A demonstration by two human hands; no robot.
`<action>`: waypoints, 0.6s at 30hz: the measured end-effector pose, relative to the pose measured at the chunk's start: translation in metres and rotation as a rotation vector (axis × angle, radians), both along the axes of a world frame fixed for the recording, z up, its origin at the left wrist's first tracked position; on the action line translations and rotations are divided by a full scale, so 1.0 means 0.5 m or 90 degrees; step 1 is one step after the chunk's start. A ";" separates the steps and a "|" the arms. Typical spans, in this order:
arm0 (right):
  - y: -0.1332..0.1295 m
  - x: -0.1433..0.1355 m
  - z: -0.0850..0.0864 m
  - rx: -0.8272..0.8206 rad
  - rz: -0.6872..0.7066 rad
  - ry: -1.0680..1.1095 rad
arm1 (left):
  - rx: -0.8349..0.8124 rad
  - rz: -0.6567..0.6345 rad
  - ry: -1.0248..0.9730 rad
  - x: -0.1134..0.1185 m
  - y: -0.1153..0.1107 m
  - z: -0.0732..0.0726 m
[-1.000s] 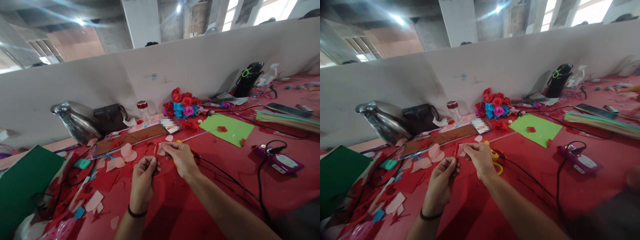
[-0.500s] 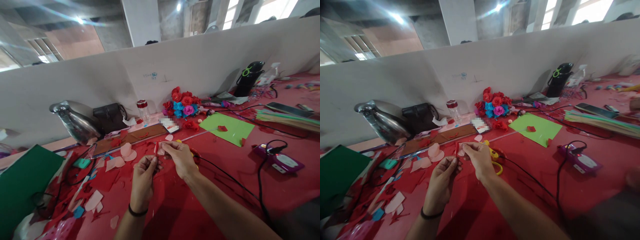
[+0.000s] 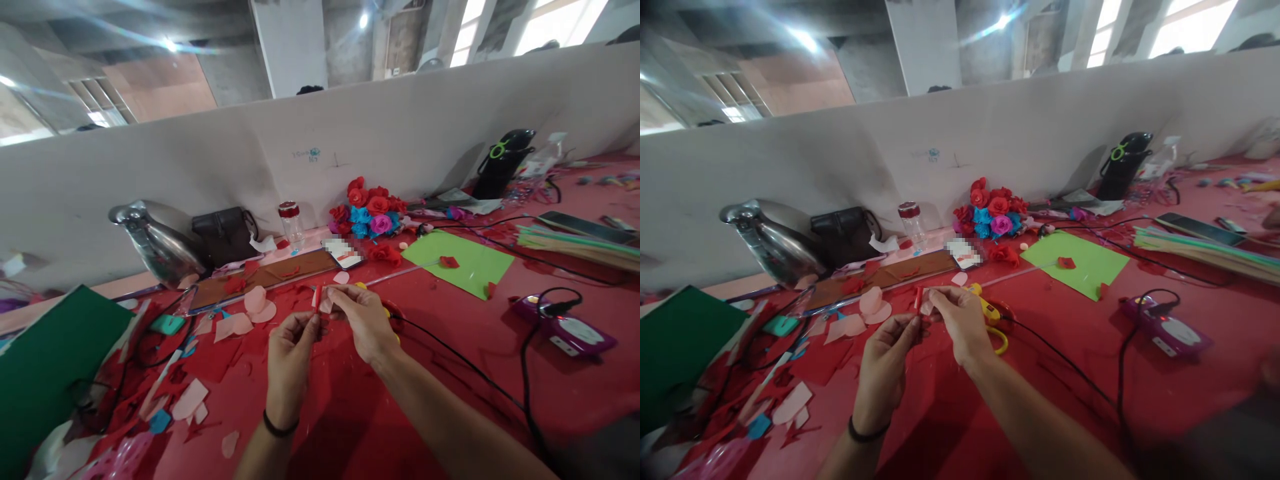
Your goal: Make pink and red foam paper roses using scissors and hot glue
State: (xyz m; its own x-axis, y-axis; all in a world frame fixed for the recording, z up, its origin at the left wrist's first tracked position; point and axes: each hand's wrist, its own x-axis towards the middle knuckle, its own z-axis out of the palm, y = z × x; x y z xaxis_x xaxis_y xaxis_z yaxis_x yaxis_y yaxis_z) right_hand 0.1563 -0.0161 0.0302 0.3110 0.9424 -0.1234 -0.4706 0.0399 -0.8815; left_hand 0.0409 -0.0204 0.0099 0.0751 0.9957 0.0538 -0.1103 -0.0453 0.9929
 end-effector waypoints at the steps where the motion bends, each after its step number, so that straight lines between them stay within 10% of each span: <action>1: -0.001 -0.001 0.001 0.000 0.002 -0.001 | 0.006 0.003 0.005 0.000 0.000 0.001; 18: -0.024 -0.018 -0.004 0.027 0.096 -0.071 | 0.056 0.126 -0.083 -0.008 0.003 0.008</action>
